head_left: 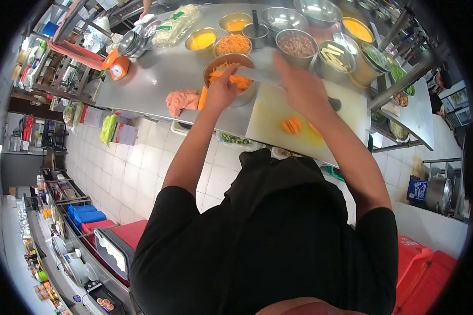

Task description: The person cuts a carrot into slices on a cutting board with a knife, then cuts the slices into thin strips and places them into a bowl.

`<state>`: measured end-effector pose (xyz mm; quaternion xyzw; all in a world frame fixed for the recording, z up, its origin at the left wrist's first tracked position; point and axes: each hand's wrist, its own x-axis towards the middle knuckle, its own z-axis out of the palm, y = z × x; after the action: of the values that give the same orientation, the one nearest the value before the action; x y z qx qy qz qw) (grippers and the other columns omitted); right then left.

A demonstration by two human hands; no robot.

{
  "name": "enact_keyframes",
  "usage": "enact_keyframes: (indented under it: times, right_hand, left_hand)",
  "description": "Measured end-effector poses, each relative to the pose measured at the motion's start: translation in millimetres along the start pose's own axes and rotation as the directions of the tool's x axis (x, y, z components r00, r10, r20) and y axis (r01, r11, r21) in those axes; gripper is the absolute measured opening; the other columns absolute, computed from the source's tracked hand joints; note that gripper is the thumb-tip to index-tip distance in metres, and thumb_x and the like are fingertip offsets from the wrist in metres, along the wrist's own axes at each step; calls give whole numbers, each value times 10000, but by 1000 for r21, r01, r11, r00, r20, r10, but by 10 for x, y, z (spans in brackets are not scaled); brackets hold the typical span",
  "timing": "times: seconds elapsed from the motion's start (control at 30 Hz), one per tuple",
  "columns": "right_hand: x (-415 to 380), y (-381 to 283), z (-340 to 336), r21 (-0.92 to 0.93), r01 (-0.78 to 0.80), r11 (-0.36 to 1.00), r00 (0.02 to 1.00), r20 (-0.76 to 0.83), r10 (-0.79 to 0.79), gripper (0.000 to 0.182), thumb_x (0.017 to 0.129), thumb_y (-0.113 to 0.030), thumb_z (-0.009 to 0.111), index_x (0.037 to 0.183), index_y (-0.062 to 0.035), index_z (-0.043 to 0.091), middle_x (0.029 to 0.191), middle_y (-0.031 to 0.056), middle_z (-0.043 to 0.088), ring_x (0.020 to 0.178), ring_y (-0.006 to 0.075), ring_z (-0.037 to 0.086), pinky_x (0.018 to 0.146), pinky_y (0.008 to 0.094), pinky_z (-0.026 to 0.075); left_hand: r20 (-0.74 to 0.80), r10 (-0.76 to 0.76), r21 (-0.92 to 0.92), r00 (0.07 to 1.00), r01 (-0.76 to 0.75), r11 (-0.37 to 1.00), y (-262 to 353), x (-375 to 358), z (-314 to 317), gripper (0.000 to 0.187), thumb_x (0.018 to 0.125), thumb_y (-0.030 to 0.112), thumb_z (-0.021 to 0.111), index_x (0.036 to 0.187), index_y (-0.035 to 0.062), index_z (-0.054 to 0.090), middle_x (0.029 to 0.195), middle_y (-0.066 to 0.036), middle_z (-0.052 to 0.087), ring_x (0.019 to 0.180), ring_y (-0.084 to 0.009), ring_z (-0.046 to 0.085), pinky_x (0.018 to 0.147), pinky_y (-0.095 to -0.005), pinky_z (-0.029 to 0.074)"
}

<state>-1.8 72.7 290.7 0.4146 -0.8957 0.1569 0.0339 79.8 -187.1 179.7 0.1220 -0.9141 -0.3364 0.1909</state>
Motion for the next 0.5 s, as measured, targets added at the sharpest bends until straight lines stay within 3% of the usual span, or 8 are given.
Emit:
enact_keyframes:
  times: [0.07,0.13,0.2,0.27,0.33,0.4,0.47,0.5]
  right_hand:
    - [-178,178,-43,-5,-21,1000,998,-59,21,776,898,-73,619,1605,-192,323,993,213,716,957,375,720,821,510,575]
    - [-462,235,-335,-48,-167,985,978,115,172,743,900,-101,631,1590,-214,378,1005,198,716,965,368,712,831,522,566]
    - [-806,417,-416,95,-252,963,965,101,243,653,902,-129,653,1531,-197,491,1022,192,719,901,388,700,818,513,559]
    - [-1117,483,-633,304,-435,848,898,218,382,570,917,-118,669,1476,-166,570,969,195,694,808,308,704,779,454,559]
    - [-1585,656,-508,638,-323,699,912,12,411,504,962,-102,662,1461,-111,586,912,114,674,746,184,666,730,376,548]
    - [-2049,685,-606,822,-420,385,771,99,629,543,988,-62,627,1520,-71,515,910,36,653,747,85,622,652,278,523]
    - [-2560,758,-694,935,-321,149,556,58,829,599,991,-61,619,1564,-56,442,929,3,653,687,67,602,567,220,482]
    - [-2659,740,-881,962,-234,139,466,-15,885,626,1000,-82,620,1587,-73,403,912,7,643,648,60,577,534,208,460]
  left_hand:
    - [33,-103,49,994,102,994,-182,90,-20,666,869,85,682,1512,195,552,846,-166,708,733,-317,702,712,-451,567]
    - [36,-71,61,997,69,996,-393,147,-5,668,871,102,694,1519,172,546,792,-166,688,720,-320,702,699,-456,562]
    - [44,-62,69,997,59,996,-482,173,19,664,880,100,695,1524,143,538,788,-168,684,715,-320,698,695,-453,559]
    - [22,-18,54,1000,17,998,-547,180,61,636,892,94,698,1510,103,549,781,-154,678,697,-299,684,691,-434,557]
    - [3,18,33,1000,-19,999,-541,181,99,604,904,88,700,1492,70,564,766,-136,667,679,-274,665,685,-412,554]
    - [-27,39,-2,999,-39,999,-513,155,149,567,916,81,701,1469,46,583,745,-117,651,659,-246,641,677,-389,548]
    - [-60,53,-38,997,-55,998,-538,145,233,524,919,59,697,1438,49,617,792,-107,641,694,-216,626,675,-354,538]
    - [-85,90,-34,992,-94,995,-560,149,275,522,918,49,695,1435,50,620,813,-105,644,711,-209,628,679,-347,535]
